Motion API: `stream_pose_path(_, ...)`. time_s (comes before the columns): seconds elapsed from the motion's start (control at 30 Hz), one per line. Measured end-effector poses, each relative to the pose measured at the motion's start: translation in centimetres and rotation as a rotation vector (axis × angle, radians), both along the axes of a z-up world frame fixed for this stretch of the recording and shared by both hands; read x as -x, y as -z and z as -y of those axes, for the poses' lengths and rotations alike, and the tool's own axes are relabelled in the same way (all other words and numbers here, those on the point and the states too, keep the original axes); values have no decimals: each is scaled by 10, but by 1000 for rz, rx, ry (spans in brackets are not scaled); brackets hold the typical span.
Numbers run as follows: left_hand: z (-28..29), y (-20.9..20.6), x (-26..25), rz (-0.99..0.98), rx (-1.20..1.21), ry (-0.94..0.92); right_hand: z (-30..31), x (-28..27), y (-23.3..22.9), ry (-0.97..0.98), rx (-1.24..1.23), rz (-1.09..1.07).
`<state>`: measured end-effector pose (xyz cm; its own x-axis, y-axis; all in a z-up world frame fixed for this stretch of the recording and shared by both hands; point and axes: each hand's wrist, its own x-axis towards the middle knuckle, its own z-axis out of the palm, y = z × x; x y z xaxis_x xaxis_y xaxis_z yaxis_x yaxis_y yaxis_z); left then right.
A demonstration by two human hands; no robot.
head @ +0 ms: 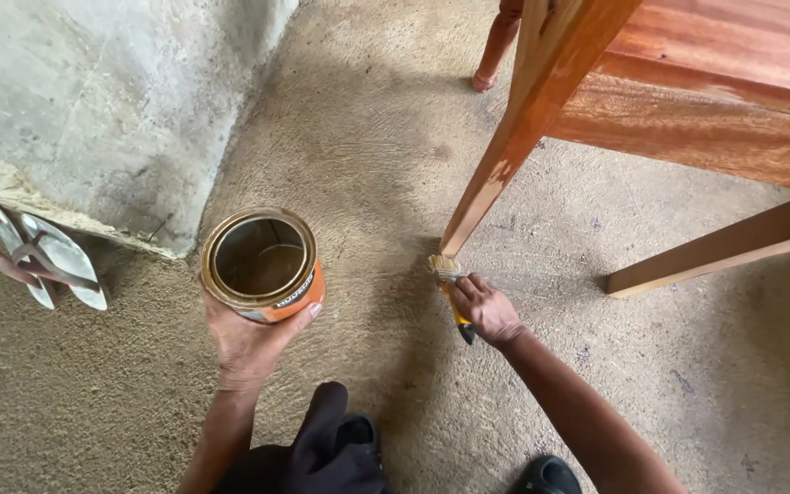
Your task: The person applies varnish or stain to a wooden chair using a paintbrush.
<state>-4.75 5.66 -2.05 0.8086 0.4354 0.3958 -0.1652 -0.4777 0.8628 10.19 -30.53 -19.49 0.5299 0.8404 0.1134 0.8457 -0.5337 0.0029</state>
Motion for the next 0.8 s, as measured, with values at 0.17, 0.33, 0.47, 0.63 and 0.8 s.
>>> stream_pose_path(0.17, -3, 5, -2, -30, -49, -44, -3, -10, -2, 22, -16, 57)
stream_pose_path(0.33, -2, 7, -5, -42, 37, -19, 2, -3, -27, 65, -82, 89)
stream_pose_path(0.47, 3, 6, -8, -41, 8, -29, -3, -5, -45, 48, -17, 96)
stream_pose_path(0.63, 2, 14, -11, -6, 3, 23, -8, -30, -64, -19, -108, 104)
stream_pose_path(0.8, -2, 19, -13, -26, -41, -10, -12, -31, -152, -120, -368, 105)
